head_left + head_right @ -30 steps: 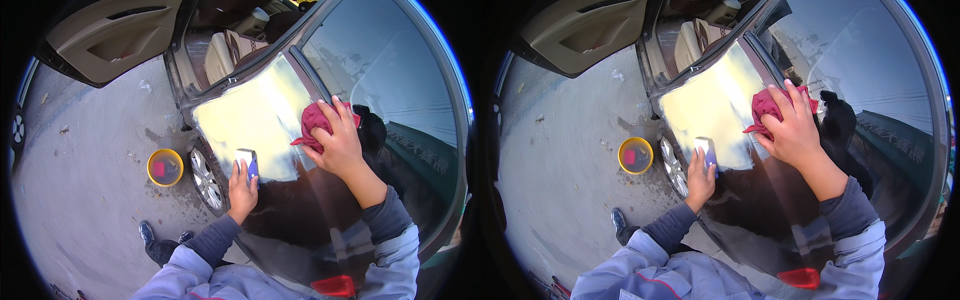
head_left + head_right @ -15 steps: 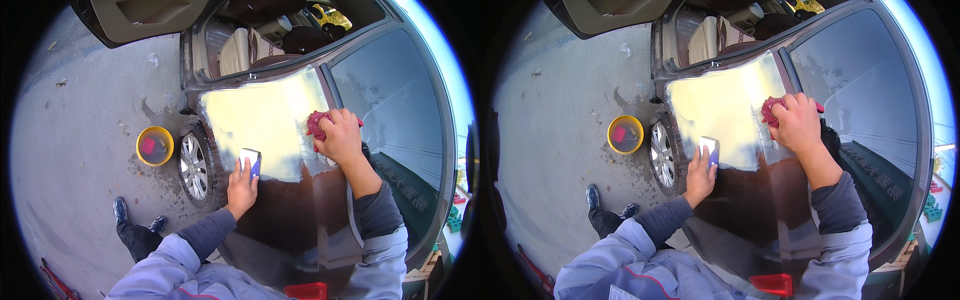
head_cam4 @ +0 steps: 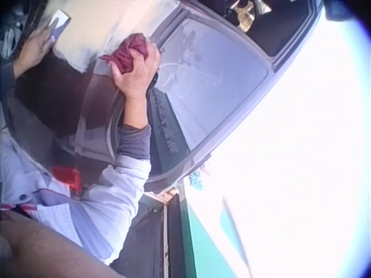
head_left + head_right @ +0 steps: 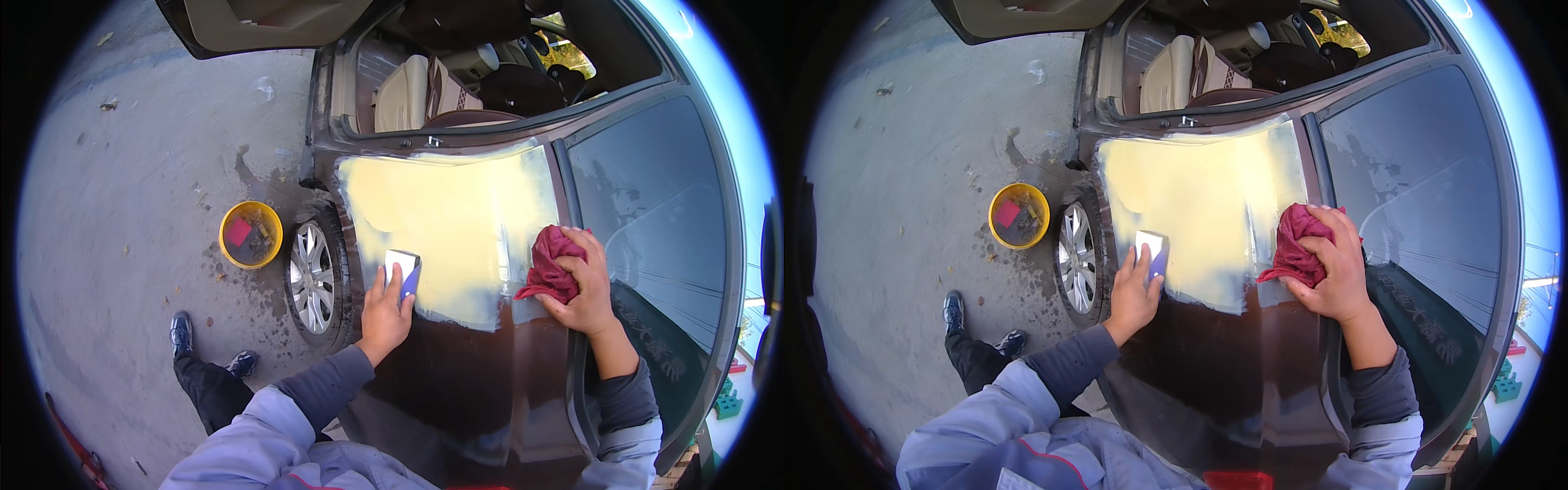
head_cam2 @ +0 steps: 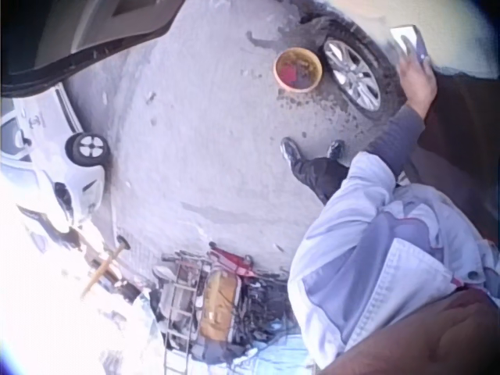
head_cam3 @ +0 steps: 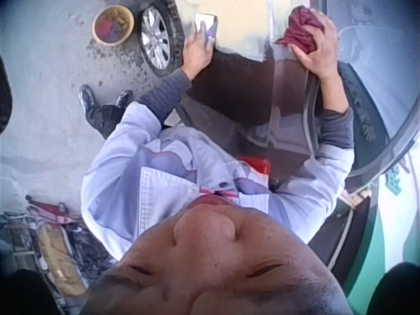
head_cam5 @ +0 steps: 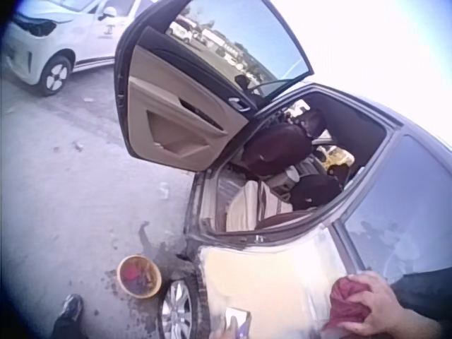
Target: The person sands a yellow primer patch on the rear quarter panel of a brown car using a blue sanding block and a red cloth. They repeatedly dip the sanding block into a yellow bucket of water and wipe the panel while sanding.
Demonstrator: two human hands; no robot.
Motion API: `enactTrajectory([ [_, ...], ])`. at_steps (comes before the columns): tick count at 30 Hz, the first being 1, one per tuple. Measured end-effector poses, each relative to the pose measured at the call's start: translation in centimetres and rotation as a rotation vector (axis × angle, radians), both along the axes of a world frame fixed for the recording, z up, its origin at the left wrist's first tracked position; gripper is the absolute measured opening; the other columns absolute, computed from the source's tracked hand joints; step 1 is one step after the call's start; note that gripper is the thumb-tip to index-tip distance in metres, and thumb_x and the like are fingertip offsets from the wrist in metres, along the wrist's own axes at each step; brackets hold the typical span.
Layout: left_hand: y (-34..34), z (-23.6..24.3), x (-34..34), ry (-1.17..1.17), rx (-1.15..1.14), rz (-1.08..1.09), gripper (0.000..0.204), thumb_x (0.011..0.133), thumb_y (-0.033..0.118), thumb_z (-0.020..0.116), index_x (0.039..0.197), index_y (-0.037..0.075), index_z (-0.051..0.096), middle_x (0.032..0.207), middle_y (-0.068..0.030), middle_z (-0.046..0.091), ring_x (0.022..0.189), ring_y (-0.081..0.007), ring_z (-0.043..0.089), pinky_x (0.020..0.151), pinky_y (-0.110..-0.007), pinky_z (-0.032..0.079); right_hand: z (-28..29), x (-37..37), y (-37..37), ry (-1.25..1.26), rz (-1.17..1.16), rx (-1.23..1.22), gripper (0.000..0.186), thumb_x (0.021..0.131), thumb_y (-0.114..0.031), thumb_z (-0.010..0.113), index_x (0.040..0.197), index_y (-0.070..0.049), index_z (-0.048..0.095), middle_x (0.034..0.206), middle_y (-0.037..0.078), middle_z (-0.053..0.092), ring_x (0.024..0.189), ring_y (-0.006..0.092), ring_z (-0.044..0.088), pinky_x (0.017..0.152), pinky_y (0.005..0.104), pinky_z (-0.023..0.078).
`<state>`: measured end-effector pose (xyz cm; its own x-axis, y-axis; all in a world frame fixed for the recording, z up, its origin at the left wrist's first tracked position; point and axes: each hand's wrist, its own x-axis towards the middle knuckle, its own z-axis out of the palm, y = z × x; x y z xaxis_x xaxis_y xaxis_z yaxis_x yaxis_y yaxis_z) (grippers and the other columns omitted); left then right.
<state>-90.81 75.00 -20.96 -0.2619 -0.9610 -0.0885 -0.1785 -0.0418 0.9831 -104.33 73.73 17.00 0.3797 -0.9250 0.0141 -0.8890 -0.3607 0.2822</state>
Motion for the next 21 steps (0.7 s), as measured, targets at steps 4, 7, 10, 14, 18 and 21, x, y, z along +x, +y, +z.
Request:
enactTrajectory([
  [4,-5.2,-1.9,0.0,-0.008,-0.014,0.081,0.073,0.103,0.031,0.065,0.165,0.001,0.04,0.156,-0.0398,0.048,0.134,-0.0552,0.057,0.116,-0.051,0.046,0.0,-0.3,0.0,0.069,-0.003,-0.007,0.051,0.062,-0.02,0.097,0.104,-0.009,0.07,0.146,0.02,0.062,0.134,0.049,0.056,0.114,0.0587,0.045],
  [7,-9.8,-4.0,0.3,-0.003,0.18,0.046,0.07,0.105,0.03,0.064,0.164,-0.001,0.041,0.152,-0.0377,0.053,0.139,-0.0493,0.056,0.118,-0.046,0.045,-0.4,-0.5,0.2,0.055,-0.009,-0.027,0.05,0.063,-0.02,0.097,0.103,-0.009,0.07,0.145,0.019,0.063,0.134,0.0484,0.057,0.114,0.0592,0.045],
  [10,-6.5,-3.6,0.3,-0.082,0.001,0.104,0.074,0.104,0.029,0.066,0.166,0.001,0.038,0.153,-0.0389,0.052,0.137,-0.051,0.056,0.118,-0.047,0.045,-0.6,-0.6,0.2,0.038,0.005,-0.038,0.049,0.062,-0.02,0.097,0.102,-0.009,0.07,0.144,0.019,0.063,0.134,0.048,0.057,0.114,0.0602,0.045],
  [14,-1.5,-2.4,1.1,-0.054,-0.02,-0.002,0.076,0.102,0.027,0.069,0.167,0.005,0.038,0.155,-0.042,0.046,0.124,-0.0595,0.06,0.111,-0.057,0.048,-0.4,-0.5,0.1,0.058,0.021,-0.02,0.05,0.062,-0.02,0.097,0.102,-0.009,0.069,0.144,0.02,0.063,0.134,0.0484,0.057,0.114,0.0614,0.044],
  [18,-6.7,-5.4,0.5,-0.072,-0.012,0.131,0.07,0.105,0.033,0.062,0.163,0.002,0.041,0.15,-0.0407,0.052,0.131,-0.054,0.059,0.113,-0.051,0.048,-0.4,-0.3,0.0,0.057,0.016,-0.011,0.05,0.062,-0.02,0.097,0.101,-0.009,0.069,0.145,0.02,0.062,0.135,0.0486,0.057,0.114,0.0625,0.043],
  [21,-8.6,-6.8,0.8,-0.071,0.1,0.071,0.071,0.105,0.034,0.061,0.165,0.002,0.039,0.15,-0.0401,0.053,0.133,-0.0527,0.058,0.113,-0.052,0.049,-0.5,-0.2,0.1,0.071,0.016,-0.011,0.049,0.062,-0.02,0.097,0.101,-0.009,0.069,0.146,0.02,0.061,0.135,0.0487,0.056,0.115,0.063,0.043],
])
